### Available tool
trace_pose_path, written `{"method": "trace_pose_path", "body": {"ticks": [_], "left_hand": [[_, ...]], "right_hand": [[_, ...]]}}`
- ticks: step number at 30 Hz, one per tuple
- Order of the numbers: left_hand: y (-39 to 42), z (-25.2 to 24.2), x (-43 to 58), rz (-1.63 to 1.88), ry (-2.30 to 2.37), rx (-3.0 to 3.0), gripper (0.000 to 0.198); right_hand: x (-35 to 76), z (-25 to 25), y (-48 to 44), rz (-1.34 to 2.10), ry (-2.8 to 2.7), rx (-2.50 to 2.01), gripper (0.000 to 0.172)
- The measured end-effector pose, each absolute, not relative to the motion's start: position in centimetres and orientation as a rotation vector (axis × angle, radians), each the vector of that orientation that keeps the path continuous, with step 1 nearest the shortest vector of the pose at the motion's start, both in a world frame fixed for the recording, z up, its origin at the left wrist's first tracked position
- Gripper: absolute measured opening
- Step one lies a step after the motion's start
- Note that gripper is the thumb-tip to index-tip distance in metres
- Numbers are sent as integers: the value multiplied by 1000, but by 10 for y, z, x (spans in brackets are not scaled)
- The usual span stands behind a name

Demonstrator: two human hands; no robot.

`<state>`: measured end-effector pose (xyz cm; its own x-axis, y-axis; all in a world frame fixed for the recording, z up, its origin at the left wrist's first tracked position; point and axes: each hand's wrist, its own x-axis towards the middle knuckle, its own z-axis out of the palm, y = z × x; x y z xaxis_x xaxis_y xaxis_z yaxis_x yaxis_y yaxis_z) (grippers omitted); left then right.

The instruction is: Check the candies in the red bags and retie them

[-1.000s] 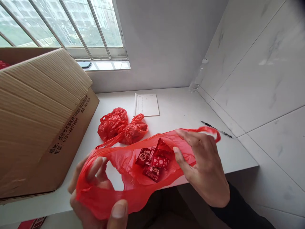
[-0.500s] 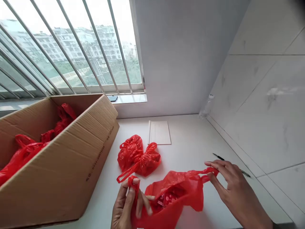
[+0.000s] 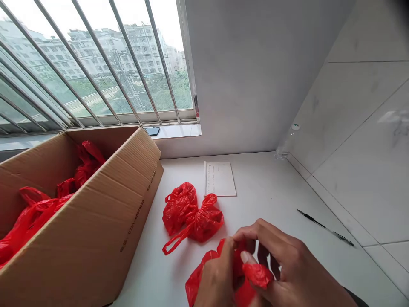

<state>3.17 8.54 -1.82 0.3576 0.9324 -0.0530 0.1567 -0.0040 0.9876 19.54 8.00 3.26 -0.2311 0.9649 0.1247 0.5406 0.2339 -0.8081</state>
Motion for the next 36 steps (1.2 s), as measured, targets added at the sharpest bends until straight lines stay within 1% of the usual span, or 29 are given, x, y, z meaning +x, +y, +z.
{"method": "trace_pose_path", "body": {"ticks": [3,4,5,8,10,12,14,16,19,22,24,28,30,32,34,36], "left_hand": [[93,-17,26,875,1056,1497,22],[94,-19,22,894,1070,1499,21],[93,-21,18,916,1087,1491,21],[88,-33,8,983,1188,1363,28],[86,-40,5,985,1241,1233,41],[86,-41,5,934,1220,1161,53],[89,-36,7,846,1165,1150,60],[93,-26,9,783,1150,1137,58],[96,-9,14,747,1069,1158,42],[98,1,17,706,952,1243,33],[97,1,18,665,956,1292,35],[95,-9,18,601,1025,1320,29],[93,-15,16,696,1149,1217,29],[91,-18,13,786,1273,1081,34],[90,-19,11,798,1307,982,38],[91,-18,11,773,1282,917,40]], "right_hand": [[199,27,80,884,-1936,-1282,50],[201,24,81,889,-1936,-1265,55],[203,21,81,901,-1919,-1254,56],[205,9,84,1020,-1806,-1200,43],[201,3,85,1106,-1726,-1148,35],[197,1,85,1130,-1665,-1126,32],[193,1,84,1117,-1642,-1116,29],[191,3,85,1099,-1637,-1117,23],[190,5,88,1082,-1623,-1140,11],[189,8,91,1049,-1623,-1139,11],[188,9,92,1028,-1642,-1131,12],[188,8,94,1036,-1667,-1120,4],[190,6,96,1023,-1664,-1124,10],[193,2,97,1005,-1684,-1134,18],[195,-3,99,993,-1715,-1133,20],[194,-6,101,978,-1717,-1137,17]]}}
